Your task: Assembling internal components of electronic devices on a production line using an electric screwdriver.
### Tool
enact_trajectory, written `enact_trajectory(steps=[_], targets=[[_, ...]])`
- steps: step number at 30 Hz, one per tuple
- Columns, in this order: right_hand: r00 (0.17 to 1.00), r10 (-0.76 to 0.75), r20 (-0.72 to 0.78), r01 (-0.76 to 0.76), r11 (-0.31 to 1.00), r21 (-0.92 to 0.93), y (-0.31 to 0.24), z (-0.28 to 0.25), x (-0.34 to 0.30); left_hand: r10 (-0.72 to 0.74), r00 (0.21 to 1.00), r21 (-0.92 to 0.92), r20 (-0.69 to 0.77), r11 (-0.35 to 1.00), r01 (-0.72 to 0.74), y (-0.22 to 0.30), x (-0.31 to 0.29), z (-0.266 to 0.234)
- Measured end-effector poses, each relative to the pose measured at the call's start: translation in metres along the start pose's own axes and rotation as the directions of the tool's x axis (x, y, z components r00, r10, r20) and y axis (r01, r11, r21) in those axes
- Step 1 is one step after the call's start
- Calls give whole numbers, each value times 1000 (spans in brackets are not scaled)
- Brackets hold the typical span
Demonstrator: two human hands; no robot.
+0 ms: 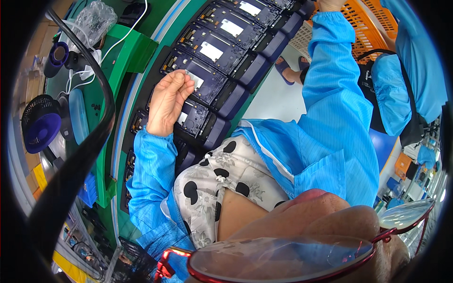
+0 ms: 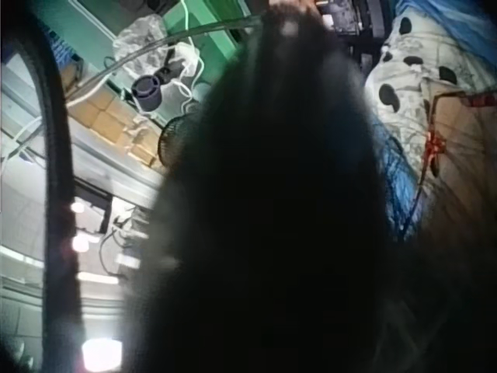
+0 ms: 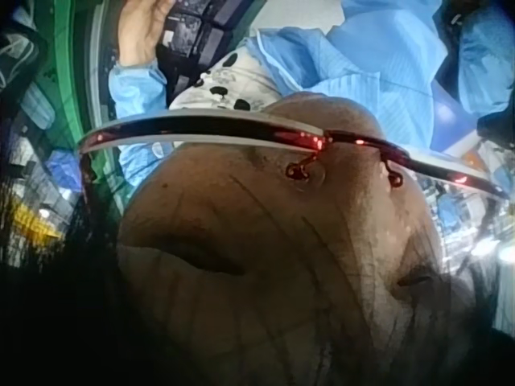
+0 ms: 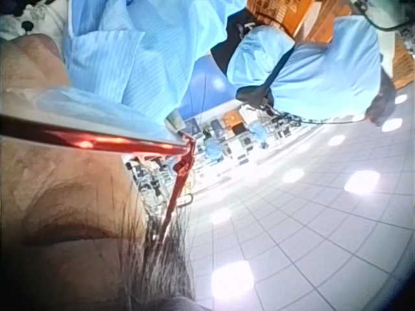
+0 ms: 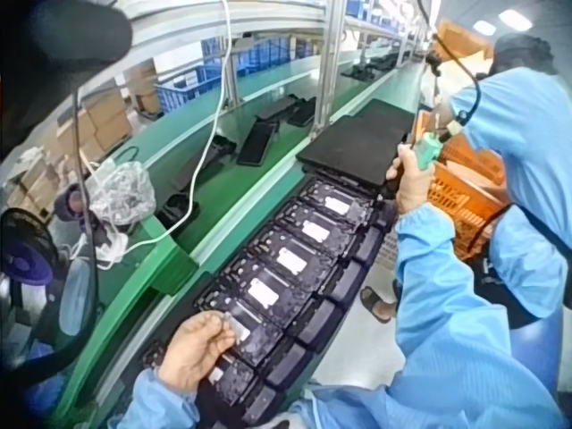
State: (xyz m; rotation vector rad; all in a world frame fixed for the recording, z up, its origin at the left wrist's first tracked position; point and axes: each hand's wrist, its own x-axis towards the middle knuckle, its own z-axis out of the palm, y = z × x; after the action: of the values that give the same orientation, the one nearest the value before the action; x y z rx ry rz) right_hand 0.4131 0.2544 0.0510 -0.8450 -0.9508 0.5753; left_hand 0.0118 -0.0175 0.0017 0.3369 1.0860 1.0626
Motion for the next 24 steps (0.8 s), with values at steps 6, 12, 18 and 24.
enact_trajectory(steps=[6,12,18,24], targets=[[999,18,39,-18,1000,-8,8,7,4,-5,1000,-23,-25,1000,4,3,-1,5],[995,86,43,-86,996,-5,15,8,8,-11,998,-26,-54,1000,10,7,1,10],[995,75,64,-74,997,-21,24,15,13,-12,1000,-109,-9,994,11,12,4,6],[961,26,275,1,995,-99,19,25,22,22,997,-160,75,987,-9,19,2,17]])
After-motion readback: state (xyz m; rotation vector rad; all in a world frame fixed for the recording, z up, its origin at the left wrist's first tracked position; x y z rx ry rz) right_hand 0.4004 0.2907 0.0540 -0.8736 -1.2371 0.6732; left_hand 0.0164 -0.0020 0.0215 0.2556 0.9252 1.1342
